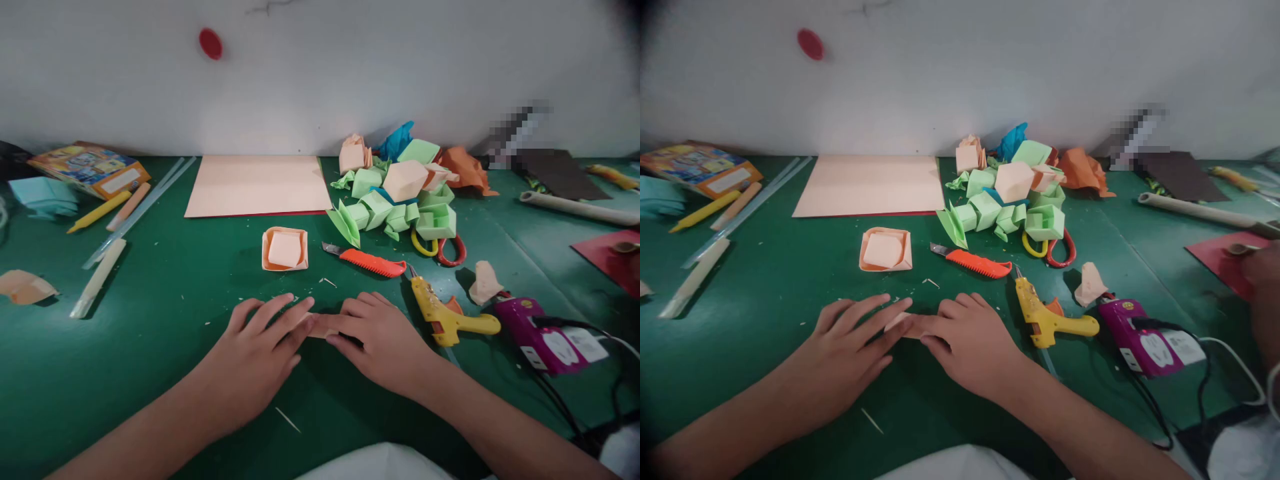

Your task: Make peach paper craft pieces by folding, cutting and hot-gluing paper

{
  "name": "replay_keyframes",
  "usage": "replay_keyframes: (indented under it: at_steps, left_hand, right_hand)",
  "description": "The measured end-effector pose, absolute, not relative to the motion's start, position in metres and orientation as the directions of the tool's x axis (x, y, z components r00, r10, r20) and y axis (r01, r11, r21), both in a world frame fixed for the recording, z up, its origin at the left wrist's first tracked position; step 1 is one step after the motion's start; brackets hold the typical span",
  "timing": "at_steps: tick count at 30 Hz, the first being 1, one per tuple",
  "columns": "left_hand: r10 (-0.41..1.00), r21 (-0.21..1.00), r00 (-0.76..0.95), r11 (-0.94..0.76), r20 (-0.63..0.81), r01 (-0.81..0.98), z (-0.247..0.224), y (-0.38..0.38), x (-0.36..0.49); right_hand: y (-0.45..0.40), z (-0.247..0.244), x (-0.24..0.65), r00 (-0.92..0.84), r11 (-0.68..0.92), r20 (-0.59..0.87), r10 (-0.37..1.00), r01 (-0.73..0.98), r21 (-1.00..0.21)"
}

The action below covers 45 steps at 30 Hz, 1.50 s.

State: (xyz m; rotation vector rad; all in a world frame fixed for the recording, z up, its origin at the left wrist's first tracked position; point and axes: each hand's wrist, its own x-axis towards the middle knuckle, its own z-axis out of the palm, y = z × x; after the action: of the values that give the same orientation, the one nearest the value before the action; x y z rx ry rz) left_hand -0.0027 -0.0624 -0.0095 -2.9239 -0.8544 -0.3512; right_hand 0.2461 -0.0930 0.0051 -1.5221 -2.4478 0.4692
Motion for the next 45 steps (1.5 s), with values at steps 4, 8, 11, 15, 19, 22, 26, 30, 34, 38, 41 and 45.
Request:
replay_keyframes:
  at_steps: [4, 8, 11, 15, 19, 22, 26, 30, 34, 38, 41, 45]
  left_hand:
    - [0.515, -0.041, 0.841, -0.849, 0.165, 0.527, -0.005, -0.07, -0.009]
    - [0.493, -0.03, 0.86, -0.865, 0.134, 0.501, -0.005, -0.068, -0.014]
    - [0.496, -0.009, 0.861, -0.866, 0.115, 0.5, -0.004, -0.067, -0.016]
    - [0.487, -0.007, 0.87, -0.872, 0.081, 0.489, -0.001, -0.07, -0.021]
    - [0.471, 0.022, 0.877, -0.882, 0.094, 0.471, -0.001, -0.068, -0.022]
    - [0.494, 0.105, 0.844, -0.869, 0.209, 0.483, -0.008, -0.062, -0.016]
    - [0.481, 0.173, 0.801, -0.877, 0.356, 0.449, -0.012, -0.051, -0.007]
    - [0.409, 0.139, 0.812, -0.911, 0.416, 0.387, -0.009, -0.044, -0.003]
    - [0.393, 0.134, 0.795, -0.917, 0.461, 0.376, -0.009, -0.042, -0.001]
    - [0.52, 0.289, 0.713, -0.854, 0.471, 0.432, -0.014, -0.035, 0.002]
    - [0.595, 0.373, 0.683, -0.801, 0.422, 0.468, -0.017, -0.029, 0.005]
    - [0.527, 0.301, 0.72, -0.849, 0.452, 0.434, -0.018, -0.026, 0.007]
  right_hand:
    - [-0.097, 0.002, 0.246, -0.43, 0.438, 0.099, 0.897, 0.842, -0.315]
    - [-0.104, 0.008, 0.243, -0.449, 0.492, 0.219, 0.866, 0.844, -0.214]
    - [-0.109, 0.013, 0.243, -0.527, 0.553, 0.192, 0.828, 0.824, -0.126]
    - [-0.11, 0.017, 0.251, -0.529, 0.541, 0.143, 0.837, 0.838, -0.067]
    - [-0.107, 0.022, 0.26, -0.559, 0.567, 0.094, 0.824, 0.817, -0.108]
    - [-0.106, 0.021, 0.26, -0.564, 0.578, 0.129, 0.816, 0.796, -0.177]
    - [-0.102, 0.009, 0.253, -0.533, 0.585, 0.245, 0.81, 0.767, -0.266]
    - [-0.096, 0.0, 0.248, -0.481, 0.558, 0.299, 0.824, 0.779, -0.285]
    - [-0.092, -0.002, 0.248, -0.503, 0.584, 0.333, 0.798, 0.781, -0.22]
    - [-0.088, -0.004, 0.248, -0.481, 0.555, 0.326, 0.814, 0.81, -0.19]
    - [-0.085, -0.007, 0.246, -0.405, 0.476, 0.286, 0.868, 0.843, -0.25]
    - [-0.083, -0.009, 0.243, -0.358, 0.413, 0.218, 0.908, 0.856, -0.311]
